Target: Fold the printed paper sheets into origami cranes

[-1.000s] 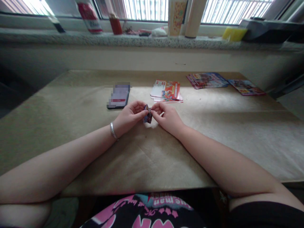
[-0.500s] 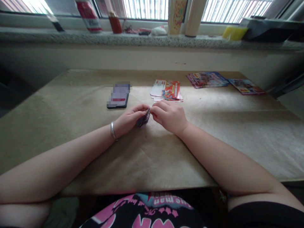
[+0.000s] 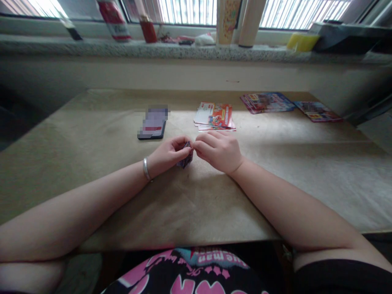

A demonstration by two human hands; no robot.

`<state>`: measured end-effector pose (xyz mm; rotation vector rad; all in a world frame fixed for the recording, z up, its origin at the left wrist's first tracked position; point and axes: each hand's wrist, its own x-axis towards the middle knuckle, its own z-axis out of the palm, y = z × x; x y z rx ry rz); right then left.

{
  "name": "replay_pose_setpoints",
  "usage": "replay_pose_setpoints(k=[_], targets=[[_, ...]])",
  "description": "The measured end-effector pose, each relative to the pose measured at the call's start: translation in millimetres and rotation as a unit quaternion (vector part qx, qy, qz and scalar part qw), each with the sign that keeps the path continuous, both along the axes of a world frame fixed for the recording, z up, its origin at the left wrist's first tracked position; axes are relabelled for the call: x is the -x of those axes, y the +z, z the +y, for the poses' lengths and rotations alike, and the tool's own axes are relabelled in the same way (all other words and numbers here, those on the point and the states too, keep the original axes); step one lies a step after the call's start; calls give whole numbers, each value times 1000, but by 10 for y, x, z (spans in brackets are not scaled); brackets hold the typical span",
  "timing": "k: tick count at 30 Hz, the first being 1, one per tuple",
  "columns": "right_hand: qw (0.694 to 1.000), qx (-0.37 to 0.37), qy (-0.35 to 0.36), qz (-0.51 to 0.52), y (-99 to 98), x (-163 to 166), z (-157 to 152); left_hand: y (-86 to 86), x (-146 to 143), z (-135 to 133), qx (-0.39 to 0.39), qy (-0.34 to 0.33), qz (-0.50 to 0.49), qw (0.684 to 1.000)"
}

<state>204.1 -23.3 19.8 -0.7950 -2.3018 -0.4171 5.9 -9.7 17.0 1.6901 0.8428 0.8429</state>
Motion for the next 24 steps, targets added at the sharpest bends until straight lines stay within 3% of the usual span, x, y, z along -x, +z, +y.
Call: replay_pose_setpoints(k=[7, 14, 18, 24], targets=[[999, 19, 17, -30, 73, -19, -9, -27, 12, -4, 23, -8, 14, 1000], [997, -46, 18, -66, 45, -25, 7, -56, 15, 16, 20, -17, 24, 999], [998, 42, 37, 28, -15, 8, 27, -64, 15, 18, 10, 1, 19, 1000], [973, 178, 78, 123, -22, 30, 32, -96, 21, 35, 12, -16, 17, 1000]])
